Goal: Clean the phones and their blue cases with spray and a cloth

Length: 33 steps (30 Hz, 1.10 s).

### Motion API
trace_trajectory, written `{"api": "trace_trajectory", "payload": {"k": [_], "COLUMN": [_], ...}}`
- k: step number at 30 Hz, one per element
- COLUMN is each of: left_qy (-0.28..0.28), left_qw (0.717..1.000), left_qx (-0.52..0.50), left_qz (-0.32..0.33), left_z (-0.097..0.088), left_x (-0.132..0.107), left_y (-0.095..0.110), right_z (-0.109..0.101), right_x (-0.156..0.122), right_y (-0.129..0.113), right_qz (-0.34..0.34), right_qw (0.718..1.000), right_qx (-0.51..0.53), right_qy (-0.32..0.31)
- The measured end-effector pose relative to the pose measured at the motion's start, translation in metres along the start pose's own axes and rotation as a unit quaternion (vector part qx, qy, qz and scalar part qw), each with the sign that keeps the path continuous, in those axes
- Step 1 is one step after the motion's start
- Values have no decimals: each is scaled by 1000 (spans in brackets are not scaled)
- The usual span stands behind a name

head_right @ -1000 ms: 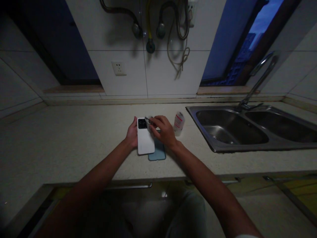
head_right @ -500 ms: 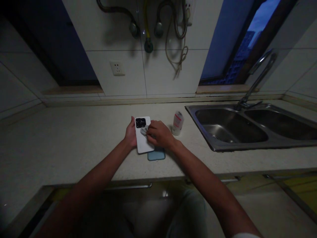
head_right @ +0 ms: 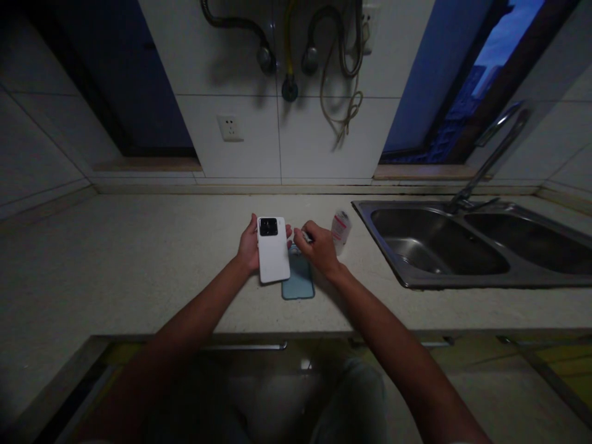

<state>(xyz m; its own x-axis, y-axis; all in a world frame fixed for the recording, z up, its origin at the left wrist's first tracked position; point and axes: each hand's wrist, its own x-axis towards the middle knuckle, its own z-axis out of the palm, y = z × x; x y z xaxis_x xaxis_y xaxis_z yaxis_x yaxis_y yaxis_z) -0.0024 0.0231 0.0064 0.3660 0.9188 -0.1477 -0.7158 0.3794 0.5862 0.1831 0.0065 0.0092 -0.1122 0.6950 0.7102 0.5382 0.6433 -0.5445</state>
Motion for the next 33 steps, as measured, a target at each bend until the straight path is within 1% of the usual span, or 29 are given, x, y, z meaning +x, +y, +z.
{"api": "trace_trajectory", "payload": {"k": [1,2,3,5,7,10,12,14,16,18,20,23,27,28,30,33], "left_qy": [0,-3,-8,-22,-28,-12,0,7,11,12,2,-1,63,78,100,120], "left_qw": [1000,1000,1000,1000,999,999,998,995,989,983,981,982,981,980,979,973], "left_qx": [1,3,5,11,15,15,30,66,114,153,172,176,175,174,171,186], "left_qz": [0,1,4,9,14,29,50,73,90,96,89,72,57,55,56,68], "left_z": [0,0,0,1,3,5,7,8,8,8,8,5,-4,-6,-10,-15], "left_x": [0,-1,-1,-2,-3,-3,-3,-4,-4,-5,-5,-3,3,5,8,12], "left_y": [1,2,2,4,4,4,4,3,1,-1,-2,-2,0,0,1,1], "right_z": [-1,-3,-5,-10,-15,-20,-22,-22,-20,-18,-14,-11,-9,-9,-9,-9], "right_x": [1,2,4,8,11,15,15,15,14,12,11,10,9,9,9,8], "right_y": [0,0,0,1,4,6,6,6,6,8,12,20,24,23,21,17], "right_qz": [30,60,90,141,174,204,224,236,232,217,210,216,219,225,251,294], "right_qw": [999,997,991,965,931,891,860,831,816,813,814,829,873,880,889,894], "right_qx": [-19,-41,-66,-125,-181,-244,-266,-275,-274,-272,-271,-255,-220,-208,-168,-107], "right_qy": [-13,-38,-80,-185,-266,-325,-374,-422,-453,-467,-468,-448,-376,-362,-344,-320]}}
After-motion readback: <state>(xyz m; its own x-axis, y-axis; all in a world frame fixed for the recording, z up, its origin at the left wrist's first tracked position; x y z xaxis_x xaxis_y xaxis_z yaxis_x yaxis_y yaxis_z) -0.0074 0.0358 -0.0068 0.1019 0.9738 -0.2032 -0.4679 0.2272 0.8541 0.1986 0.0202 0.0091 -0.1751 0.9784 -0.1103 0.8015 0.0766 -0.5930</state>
